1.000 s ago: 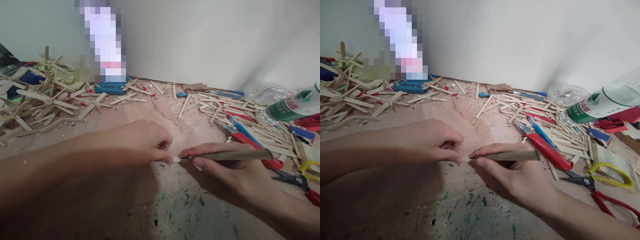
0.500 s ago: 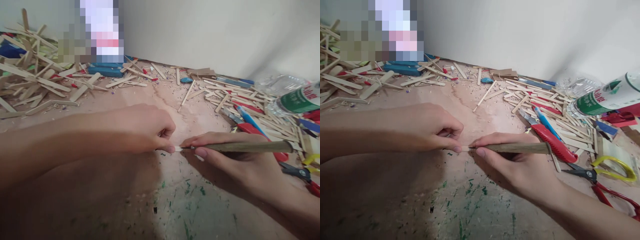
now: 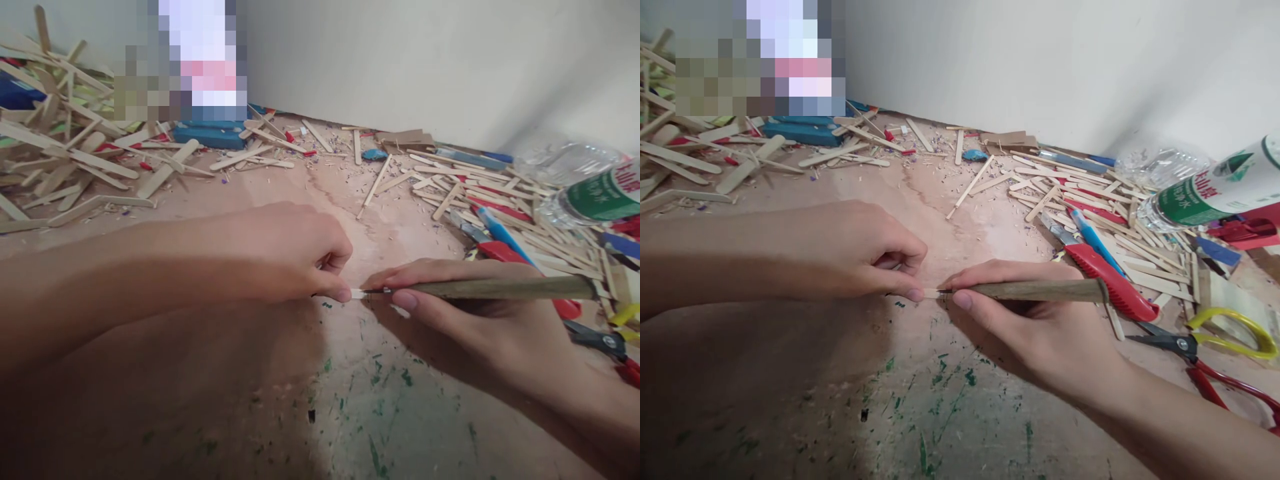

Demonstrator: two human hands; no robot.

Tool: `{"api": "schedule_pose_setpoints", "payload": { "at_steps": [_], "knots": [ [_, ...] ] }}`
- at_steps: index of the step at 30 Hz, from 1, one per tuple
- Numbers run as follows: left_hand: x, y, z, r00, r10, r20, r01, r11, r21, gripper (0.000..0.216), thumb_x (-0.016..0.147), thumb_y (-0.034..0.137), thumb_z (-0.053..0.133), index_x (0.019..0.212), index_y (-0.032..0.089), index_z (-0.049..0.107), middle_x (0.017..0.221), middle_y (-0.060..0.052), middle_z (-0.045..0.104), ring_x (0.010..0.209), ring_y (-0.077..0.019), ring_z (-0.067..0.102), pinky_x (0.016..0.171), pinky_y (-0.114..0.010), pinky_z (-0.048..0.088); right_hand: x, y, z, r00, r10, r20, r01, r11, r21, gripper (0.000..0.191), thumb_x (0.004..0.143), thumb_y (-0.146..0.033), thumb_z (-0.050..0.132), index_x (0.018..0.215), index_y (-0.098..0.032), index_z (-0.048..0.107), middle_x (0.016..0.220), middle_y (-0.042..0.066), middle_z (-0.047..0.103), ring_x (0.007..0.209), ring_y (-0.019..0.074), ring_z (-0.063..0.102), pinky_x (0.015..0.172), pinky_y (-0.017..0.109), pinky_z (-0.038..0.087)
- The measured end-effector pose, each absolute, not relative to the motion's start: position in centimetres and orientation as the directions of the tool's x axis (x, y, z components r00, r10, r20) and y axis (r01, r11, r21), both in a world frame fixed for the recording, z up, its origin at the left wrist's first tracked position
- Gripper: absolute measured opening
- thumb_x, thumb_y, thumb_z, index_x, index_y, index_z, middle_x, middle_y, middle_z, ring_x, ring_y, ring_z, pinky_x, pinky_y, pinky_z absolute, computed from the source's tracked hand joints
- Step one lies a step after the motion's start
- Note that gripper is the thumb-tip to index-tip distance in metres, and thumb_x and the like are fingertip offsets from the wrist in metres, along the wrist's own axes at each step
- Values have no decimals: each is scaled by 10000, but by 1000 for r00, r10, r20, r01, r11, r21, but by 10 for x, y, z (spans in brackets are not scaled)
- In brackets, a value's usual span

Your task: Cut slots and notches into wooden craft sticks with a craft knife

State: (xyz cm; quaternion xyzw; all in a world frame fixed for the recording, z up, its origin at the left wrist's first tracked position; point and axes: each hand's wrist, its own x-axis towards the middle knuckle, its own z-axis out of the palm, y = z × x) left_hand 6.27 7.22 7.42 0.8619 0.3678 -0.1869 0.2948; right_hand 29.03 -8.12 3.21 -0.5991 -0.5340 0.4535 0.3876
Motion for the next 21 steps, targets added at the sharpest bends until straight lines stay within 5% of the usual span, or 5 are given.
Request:
{"api": "schedule_pose_setpoints", "payload": {
  "at_steps": [13,21],
  "knots": [
    [63,71,76,653,524,-546,747,-564,352,547,1090,501,965,690,267,675,634,16,684,641,-214,596,733,-436,374,289,-80,33,21,996,-82,340,-84,-936,149,1047,-443,1025,1052,-300,1065,912,82,957,628,193,792,473,248,573],
    [64,72,73,667,523,-531,735,-577,355,571,1059,488,977,655,267,638,603,12,657,609,-211,568,719,-439,358,286,-83,32,24,983,-183,244,-183,-952,312,1044,-559,1054,1086,-251,1059,859,104,911,622,205,762,466,262,570]
  ]
}}
